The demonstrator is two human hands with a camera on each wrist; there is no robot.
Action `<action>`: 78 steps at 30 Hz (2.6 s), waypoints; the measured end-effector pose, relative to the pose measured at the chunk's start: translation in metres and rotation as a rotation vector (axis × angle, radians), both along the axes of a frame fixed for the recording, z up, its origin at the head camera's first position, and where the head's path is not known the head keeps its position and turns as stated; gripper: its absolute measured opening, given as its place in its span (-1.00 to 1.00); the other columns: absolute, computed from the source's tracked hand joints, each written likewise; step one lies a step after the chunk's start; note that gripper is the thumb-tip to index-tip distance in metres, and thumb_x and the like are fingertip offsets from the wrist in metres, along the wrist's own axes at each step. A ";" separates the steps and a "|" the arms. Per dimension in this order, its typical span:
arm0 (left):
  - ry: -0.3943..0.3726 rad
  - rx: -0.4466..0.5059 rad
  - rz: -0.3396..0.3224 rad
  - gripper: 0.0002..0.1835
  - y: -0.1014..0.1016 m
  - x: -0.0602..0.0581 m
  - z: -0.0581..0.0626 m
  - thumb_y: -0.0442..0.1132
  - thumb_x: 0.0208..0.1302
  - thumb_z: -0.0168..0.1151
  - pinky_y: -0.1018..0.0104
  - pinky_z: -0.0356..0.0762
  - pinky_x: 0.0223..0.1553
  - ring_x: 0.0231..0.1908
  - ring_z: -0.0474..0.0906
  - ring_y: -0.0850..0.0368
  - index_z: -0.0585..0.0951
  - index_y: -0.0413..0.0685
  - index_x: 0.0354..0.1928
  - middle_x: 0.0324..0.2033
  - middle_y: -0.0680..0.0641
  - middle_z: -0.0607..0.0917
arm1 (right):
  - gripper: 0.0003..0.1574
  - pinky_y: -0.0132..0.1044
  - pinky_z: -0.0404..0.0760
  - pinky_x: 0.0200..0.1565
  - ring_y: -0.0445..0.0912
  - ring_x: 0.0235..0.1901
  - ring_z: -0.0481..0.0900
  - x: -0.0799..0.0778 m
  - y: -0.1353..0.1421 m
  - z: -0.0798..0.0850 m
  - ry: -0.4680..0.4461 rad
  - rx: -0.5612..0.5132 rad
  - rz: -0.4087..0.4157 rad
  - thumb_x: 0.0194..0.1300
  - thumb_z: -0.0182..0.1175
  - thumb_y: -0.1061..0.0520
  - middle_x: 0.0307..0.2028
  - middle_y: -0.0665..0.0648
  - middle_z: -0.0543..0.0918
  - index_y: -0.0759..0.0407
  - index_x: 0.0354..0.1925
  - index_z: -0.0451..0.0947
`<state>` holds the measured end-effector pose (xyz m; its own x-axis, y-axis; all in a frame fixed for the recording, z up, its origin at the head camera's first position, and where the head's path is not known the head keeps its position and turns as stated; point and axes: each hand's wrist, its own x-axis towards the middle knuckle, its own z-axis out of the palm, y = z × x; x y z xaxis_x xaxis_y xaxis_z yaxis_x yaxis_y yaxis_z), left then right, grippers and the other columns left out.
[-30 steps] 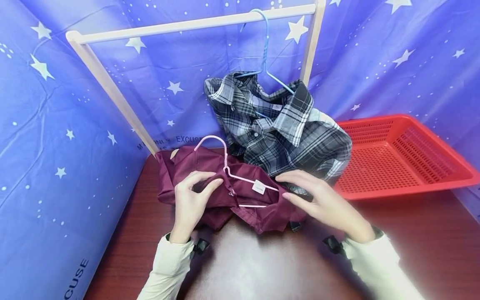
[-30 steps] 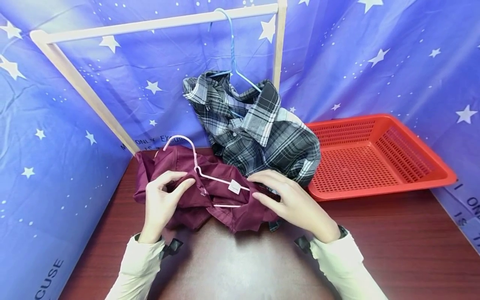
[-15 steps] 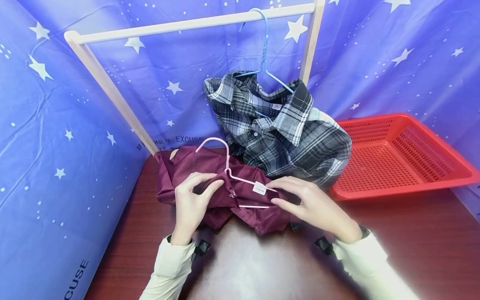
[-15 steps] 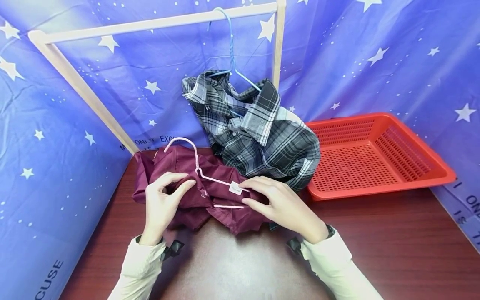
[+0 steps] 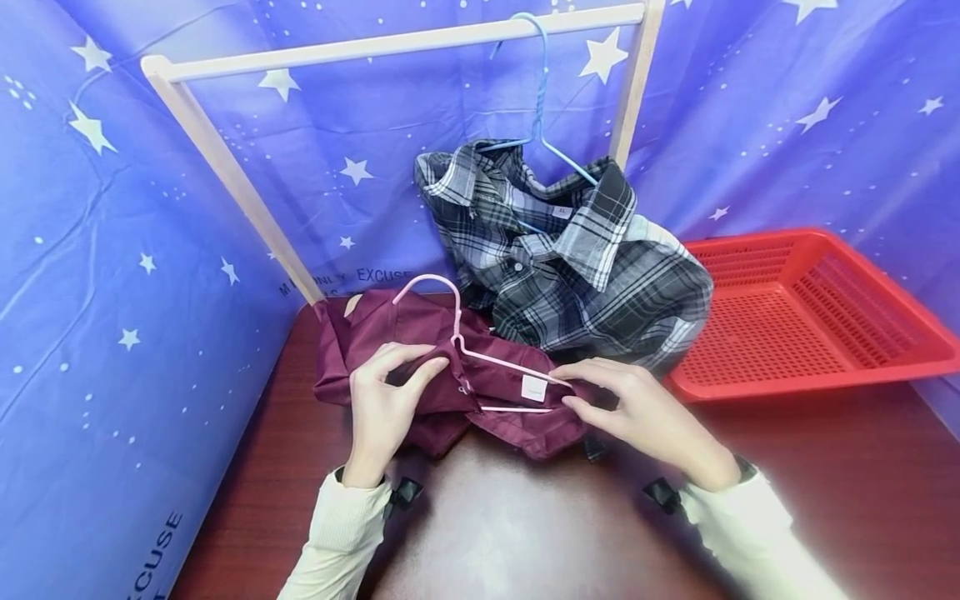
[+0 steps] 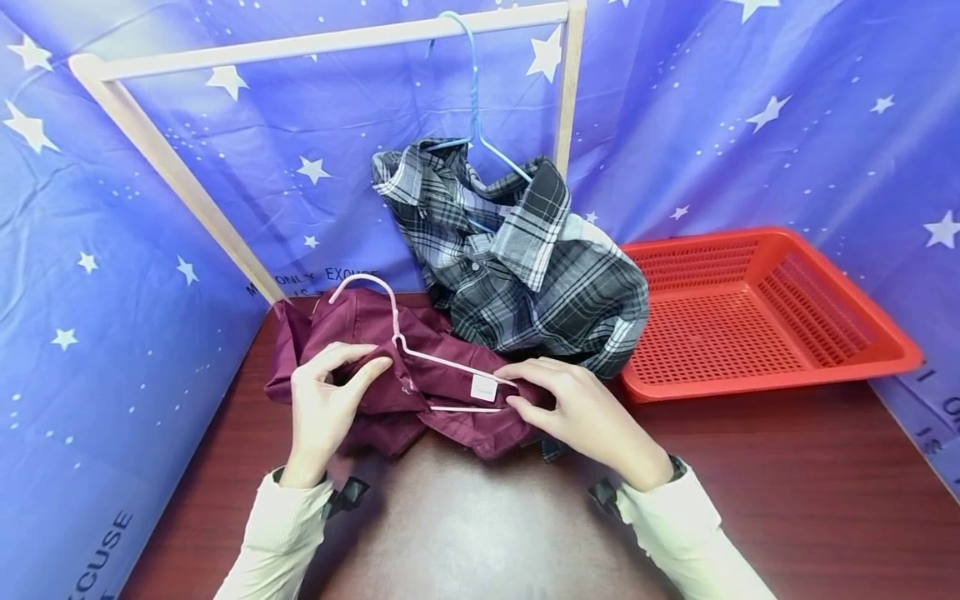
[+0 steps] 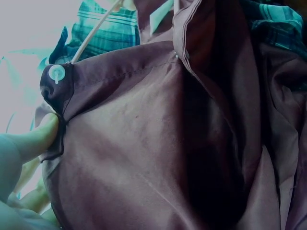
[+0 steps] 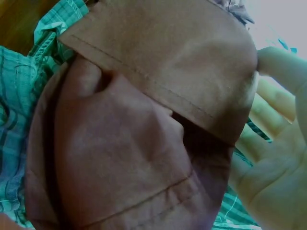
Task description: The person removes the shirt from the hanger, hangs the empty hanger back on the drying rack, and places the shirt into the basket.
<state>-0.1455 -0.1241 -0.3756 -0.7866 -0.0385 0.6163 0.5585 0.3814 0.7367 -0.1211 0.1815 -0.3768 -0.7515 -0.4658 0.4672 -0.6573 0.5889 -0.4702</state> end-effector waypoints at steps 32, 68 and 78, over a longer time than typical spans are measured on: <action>0.032 0.028 0.039 -0.87 -0.010 0.000 0.002 -0.29 0.05 0.52 0.48 0.46 -0.19 -0.32 0.60 0.25 0.80 -0.07 -0.31 -0.44 -0.01 0.77 | -0.48 -0.63 0.47 0.03 -0.15 -0.10 0.71 -0.002 0.022 -0.007 0.026 -0.037 -0.126 0.14 0.38 0.33 -0.07 -0.05 0.76 -0.06 0.05 0.66; 0.042 0.014 0.081 -0.85 -0.014 0.001 0.005 -0.31 0.05 0.51 0.49 0.48 -0.09 -0.27 0.63 0.29 0.79 -0.10 -0.29 -0.39 -0.03 0.78 | -0.59 -0.35 0.37 -0.70 -0.25 -0.73 0.34 0.004 0.029 -0.012 -0.236 -0.245 -0.176 0.45 0.09 0.27 -0.45 -0.04 0.55 0.01 0.19 0.57; 0.034 -0.048 0.068 -0.84 -0.010 0.002 0.006 -0.30 0.09 0.49 0.46 0.48 -0.05 -0.21 0.62 0.23 0.76 -0.13 -0.25 -0.35 -0.03 0.76 | -0.62 -0.33 0.50 -0.57 -0.19 -0.63 0.47 0.001 0.032 -0.013 -0.271 -0.298 -0.195 0.44 0.12 0.23 -0.30 0.00 0.63 0.00 0.16 0.60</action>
